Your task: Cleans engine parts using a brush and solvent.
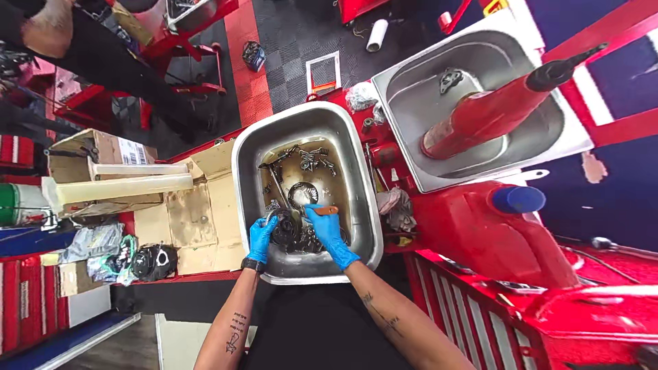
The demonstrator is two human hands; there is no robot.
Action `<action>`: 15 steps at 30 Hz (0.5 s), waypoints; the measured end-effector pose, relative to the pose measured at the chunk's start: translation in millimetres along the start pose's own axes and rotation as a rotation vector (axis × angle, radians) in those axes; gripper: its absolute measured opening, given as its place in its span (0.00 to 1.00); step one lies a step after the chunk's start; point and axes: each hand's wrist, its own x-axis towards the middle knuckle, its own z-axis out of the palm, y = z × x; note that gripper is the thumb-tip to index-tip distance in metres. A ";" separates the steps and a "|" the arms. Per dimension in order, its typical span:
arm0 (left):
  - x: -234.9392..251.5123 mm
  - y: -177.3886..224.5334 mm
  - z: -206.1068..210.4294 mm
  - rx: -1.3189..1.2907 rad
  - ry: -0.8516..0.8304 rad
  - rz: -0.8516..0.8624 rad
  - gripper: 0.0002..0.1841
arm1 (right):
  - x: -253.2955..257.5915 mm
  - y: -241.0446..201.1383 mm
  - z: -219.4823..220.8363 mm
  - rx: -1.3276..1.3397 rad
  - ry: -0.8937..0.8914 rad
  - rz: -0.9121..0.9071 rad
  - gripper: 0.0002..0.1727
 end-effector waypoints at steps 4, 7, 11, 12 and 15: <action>0.3 7.2 -1.7 0.008 0.008 0.015 0.20 | -22.6 -16.6 11.9 0.022 -0.183 -0.030 0.11; 1.8 5.5 -10.1 0.029 -0.033 0.049 0.20 | -8.6 -15.0 -0.9 -0.021 -0.142 -0.013 0.11; 2.1 11.8 -18.1 0.067 -0.094 0.050 0.19 | 3.2 -31.6 2.5 -0.034 -0.331 -0.118 0.12; 3.4 11.6 -19.9 0.053 -0.086 0.045 0.19 | 7.5 -30.5 -8.6 -0.118 -0.375 -0.145 0.12; 3.5 4.8 -24.5 -0.017 -0.049 0.007 0.21 | 18.5 -12.5 -33.7 -0.261 -0.405 -0.098 0.11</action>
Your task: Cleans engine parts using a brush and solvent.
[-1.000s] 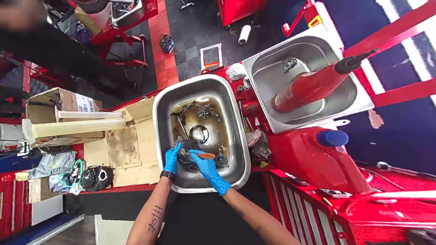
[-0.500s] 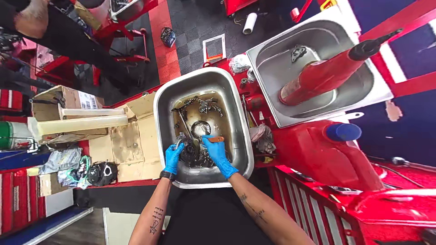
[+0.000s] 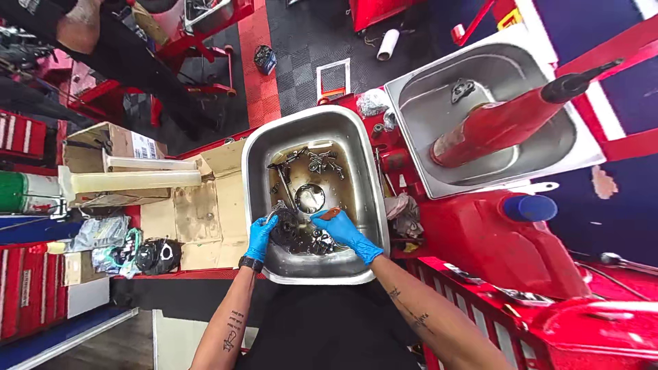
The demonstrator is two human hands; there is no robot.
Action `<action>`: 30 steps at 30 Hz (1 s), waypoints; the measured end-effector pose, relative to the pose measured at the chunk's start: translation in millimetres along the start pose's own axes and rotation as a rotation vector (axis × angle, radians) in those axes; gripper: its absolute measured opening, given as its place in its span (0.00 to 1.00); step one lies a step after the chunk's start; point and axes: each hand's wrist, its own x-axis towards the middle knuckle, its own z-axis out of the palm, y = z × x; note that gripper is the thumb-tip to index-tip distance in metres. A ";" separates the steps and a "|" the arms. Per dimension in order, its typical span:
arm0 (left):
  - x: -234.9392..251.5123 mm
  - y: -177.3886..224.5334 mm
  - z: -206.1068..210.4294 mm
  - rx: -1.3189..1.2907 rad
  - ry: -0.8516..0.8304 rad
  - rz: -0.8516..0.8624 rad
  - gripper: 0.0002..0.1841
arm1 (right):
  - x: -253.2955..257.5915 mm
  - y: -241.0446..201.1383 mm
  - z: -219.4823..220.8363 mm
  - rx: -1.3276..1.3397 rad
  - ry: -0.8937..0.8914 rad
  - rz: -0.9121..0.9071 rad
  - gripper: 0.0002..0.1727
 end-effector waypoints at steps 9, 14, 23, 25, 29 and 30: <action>5.5 18.4 -2.3 0.051 0.165 0.011 0.24 | -17.0 46.7 84.0 -0.499 -0.170 0.047 0.17; 4.8 18.1 -0.4 0.178 0.143 -0.010 0.33 | -21.6 27.5 53.6 -0.222 0.089 0.102 0.15; 6.7 4.8 21.2 0.001 0.185 -0.132 0.34 | -30.8 -15.2 74.1 0.584 0.248 0.074 0.13; 5.8 3.4 19.1 -0.090 0.194 -0.128 0.31 | -20.6 5.6 61.3 0.527 0.346 0.130 0.12; -3.2 7.5 17.7 0.040 0.105 -0.096 0.30 | 16.3 -19.6 57.4 0.529 0.409 0.067 0.13; -3.4 9.9 18.2 0.065 0.096 -0.097 0.30 | 9.5 -32.4 64.0 0.517 0.355 0.044 0.12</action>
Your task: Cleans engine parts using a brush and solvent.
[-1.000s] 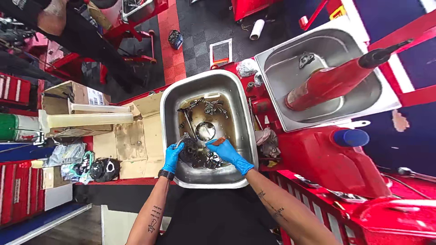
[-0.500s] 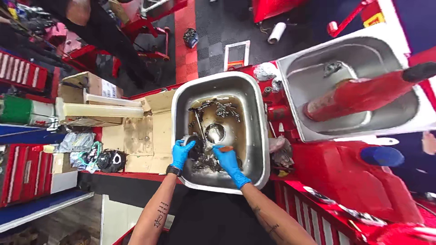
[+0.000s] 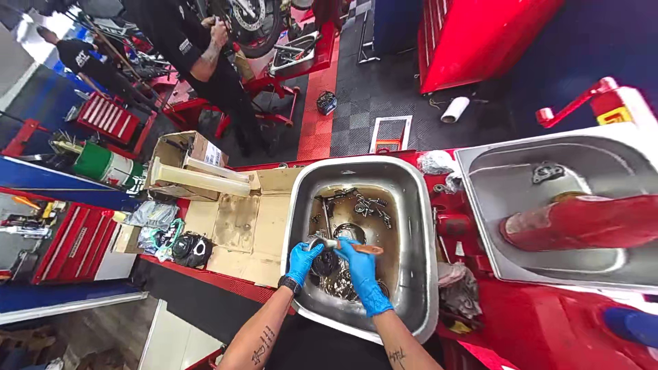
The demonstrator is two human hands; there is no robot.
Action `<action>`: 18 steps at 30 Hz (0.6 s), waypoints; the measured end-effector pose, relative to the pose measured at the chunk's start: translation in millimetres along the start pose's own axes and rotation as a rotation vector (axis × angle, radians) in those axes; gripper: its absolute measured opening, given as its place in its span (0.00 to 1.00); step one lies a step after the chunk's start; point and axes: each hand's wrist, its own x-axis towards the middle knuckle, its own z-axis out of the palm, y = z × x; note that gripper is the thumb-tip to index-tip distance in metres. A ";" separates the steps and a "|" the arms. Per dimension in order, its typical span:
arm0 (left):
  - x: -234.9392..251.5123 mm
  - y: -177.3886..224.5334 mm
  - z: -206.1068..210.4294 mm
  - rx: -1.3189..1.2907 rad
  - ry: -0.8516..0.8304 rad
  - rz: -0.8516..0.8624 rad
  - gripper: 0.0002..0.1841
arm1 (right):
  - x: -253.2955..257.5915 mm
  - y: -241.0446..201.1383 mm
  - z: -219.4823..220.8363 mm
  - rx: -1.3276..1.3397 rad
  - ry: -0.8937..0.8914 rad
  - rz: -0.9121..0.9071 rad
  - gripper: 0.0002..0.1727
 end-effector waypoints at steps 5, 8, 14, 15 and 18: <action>10.1 -5.2 -2.0 -0.094 0.037 0.011 0.29 | -20.5 23.1 -30.6 -0.132 -0.002 0.050 0.11; 6.1 -6.1 -4.1 0.006 -0.018 0.039 0.31 | 5.4 11.7 -17.2 -0.092 0.072 -0.014 0.12; 9.7 -4.7 0.9 -0.026 0.030 0.031 0.29 | -36.1 29.2 -38.5 -0.410 -0.130 -0.034 0.10; 10.6 -4.8 -2.9 0.009 0.044 0.026 0.31 | -33.0 40.3 -48.6 -0.538 -0.132 -0.047 0.10; 14.0 3.0 -18.2 0.124 0.068 0.013 0.39 | -14.0 69.8 -42.3 -0.770 -0.247 -0.121 0.13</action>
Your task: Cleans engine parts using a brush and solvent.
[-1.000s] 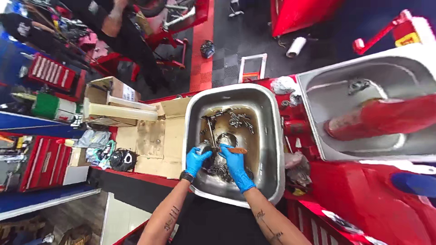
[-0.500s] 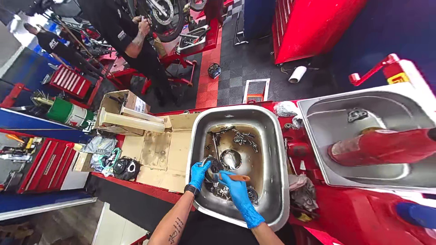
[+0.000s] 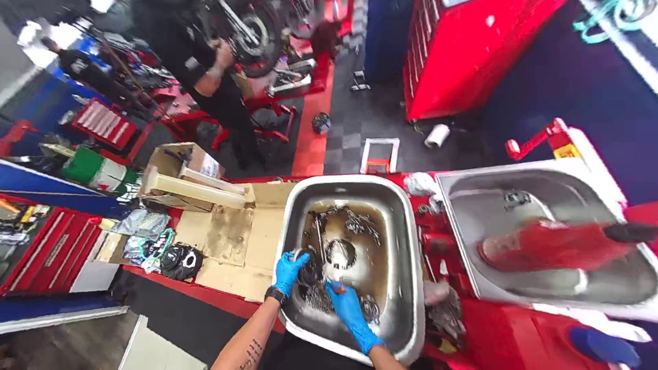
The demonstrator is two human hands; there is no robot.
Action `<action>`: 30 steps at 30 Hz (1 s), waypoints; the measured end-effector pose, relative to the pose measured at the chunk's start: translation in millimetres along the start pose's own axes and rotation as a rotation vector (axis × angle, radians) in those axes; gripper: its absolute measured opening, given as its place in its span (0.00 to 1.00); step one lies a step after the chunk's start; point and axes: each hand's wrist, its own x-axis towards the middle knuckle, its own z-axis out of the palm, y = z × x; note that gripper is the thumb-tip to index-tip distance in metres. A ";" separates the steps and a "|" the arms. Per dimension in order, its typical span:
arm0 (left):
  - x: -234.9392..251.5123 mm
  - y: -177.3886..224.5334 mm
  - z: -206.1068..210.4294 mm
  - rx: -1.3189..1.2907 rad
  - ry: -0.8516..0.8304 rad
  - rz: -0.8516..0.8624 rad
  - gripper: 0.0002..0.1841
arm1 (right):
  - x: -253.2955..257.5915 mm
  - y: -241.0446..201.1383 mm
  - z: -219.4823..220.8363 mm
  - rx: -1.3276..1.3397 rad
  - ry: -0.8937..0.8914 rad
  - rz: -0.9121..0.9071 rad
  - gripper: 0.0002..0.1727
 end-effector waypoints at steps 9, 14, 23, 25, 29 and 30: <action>-26.1 8.2 -0.7 -0.004 0.003 0.053 0.34 | -51.0 -8.5 -87.1 -0.124 -0.250 -0.010 0.15; -21.1 4.9 5.7 0.038 0.009 0.122 0.32 | -134.0 -5.2 -167.9 0.074 0.626 0.111 0.19; -19.7 8.0 4.8 0.090 -0.019 0.105 0.33 | -177.4 -3.0 -174.7 -0.164 0.917 -0.059 0.19; -18.2 6.6 4.7 0.136 -0.041 0.093 0.35 | -156.3 -36.3 -258.7 -0.241 0.947 -0.165 0.33; -22.1 15.8 -4.1 0.115 -0.049 0.032 0.41 | -31.5 -36.9 -388.8 -0.125 0.595 -0.126 0.72; -20.7 16.7 -5.7 0.089 -0.047 0.026 0.42 | -8.3 -42.5 -400.8 -0.116 0.521 -0.216 0.70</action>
